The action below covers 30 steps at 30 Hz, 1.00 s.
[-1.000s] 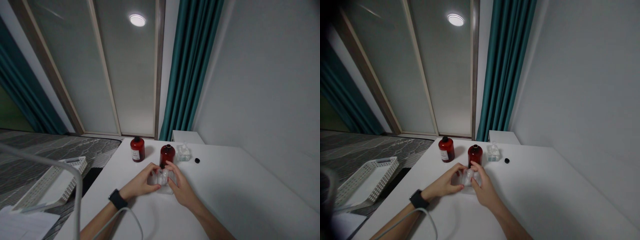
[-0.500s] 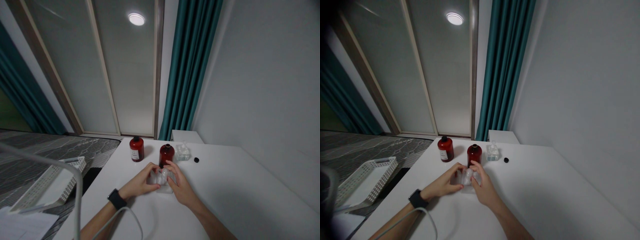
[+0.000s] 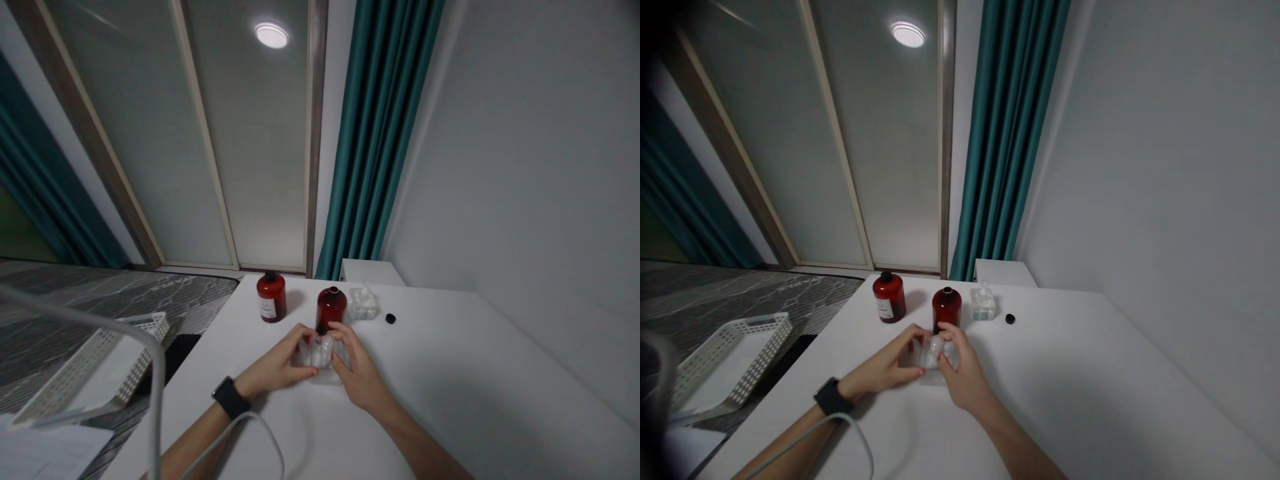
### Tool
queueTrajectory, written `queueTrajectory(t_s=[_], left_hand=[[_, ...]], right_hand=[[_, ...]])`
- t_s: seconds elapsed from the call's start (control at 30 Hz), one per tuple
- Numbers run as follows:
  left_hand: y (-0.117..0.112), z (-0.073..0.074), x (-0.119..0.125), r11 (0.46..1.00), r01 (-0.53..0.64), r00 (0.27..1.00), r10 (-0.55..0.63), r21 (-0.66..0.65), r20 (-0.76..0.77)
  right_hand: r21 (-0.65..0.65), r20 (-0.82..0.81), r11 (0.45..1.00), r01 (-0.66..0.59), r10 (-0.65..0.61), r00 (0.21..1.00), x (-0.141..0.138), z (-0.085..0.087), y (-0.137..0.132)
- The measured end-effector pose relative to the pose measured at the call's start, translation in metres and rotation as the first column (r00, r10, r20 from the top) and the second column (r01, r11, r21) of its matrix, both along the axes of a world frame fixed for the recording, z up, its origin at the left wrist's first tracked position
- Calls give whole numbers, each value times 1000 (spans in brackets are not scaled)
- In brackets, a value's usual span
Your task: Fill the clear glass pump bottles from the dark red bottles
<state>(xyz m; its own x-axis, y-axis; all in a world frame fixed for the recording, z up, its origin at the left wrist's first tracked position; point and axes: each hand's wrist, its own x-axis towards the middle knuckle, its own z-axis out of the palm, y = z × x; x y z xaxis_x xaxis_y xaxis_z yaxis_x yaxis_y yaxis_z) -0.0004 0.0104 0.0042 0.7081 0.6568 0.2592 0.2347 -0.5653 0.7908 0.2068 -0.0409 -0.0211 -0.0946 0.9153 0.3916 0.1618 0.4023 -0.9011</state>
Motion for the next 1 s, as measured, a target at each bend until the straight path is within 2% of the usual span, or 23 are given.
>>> queueTrajectory(t_s=[0.33,0.8,1.0], left_hand=[[1,5,-2,998,35,999,-35,-43,-3],[2,-1,-3,998,51,999,-51,-25,12],[2,1,-1,1000,7,1000,-7,-31,4]], right_hand=[[-50,-14,997,-51,50,999,4,7,-1],[-20,-5,999,26,-26,1000,-3,4,-2],[-39,36,999,15,-14,999,1,6,-3]])
